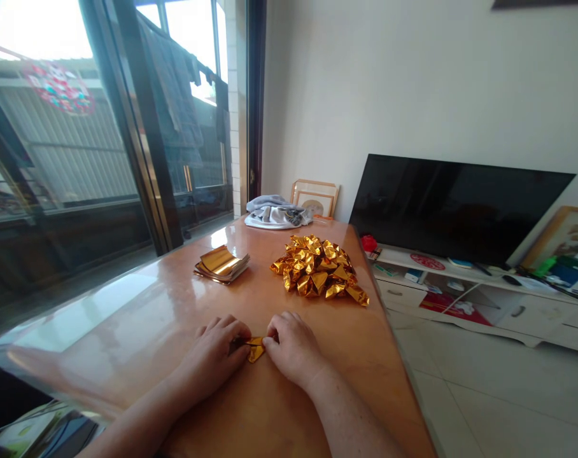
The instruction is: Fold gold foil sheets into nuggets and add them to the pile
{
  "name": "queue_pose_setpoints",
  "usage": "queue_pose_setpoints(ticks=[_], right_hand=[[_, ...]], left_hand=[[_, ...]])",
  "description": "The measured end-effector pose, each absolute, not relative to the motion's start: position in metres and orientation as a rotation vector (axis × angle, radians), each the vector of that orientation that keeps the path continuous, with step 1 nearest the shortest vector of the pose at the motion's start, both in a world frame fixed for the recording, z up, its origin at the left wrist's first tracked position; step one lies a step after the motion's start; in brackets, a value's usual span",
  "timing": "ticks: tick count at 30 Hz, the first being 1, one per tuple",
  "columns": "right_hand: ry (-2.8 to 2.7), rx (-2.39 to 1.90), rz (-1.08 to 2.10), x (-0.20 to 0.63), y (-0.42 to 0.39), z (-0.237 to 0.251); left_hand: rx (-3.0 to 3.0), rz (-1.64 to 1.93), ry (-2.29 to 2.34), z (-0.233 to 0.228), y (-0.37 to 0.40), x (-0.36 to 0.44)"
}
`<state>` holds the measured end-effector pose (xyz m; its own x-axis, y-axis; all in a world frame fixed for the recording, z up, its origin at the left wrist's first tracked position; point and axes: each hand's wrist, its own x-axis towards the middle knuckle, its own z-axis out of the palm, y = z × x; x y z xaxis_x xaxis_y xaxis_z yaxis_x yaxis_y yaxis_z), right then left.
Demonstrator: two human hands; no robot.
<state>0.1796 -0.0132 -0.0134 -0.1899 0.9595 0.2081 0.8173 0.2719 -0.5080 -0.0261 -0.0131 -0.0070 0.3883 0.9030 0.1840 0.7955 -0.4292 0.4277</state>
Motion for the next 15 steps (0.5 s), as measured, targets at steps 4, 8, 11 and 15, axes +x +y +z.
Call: queue_pose_setpoints(ticks=[4,8,11,15], right_hand=[[-2.057,-1.565,0.409,0.1805,-0.0131,-0.0138],[-2.036,-1.532,0.519,0.1817,-0.0130,-0.0154],[-1.967,-1.491,0.728,0.1820,-0.0128,-0.0175],[-1.847,-1.366,0.832,0.1820,-0.0131,-0.0140]], left_hand=[[2.377,0.582,1.458,-0.0041,-0.0134,-0.0279],[2.358,0.636,1.380,-0.0037,-0.0122,-0.0299],[2.331,0.699,1.302,-0.0054,-0.0110,-0.0303],[2.160,0.806,1.236,-0.0036,-0.0125,-0.0299]])
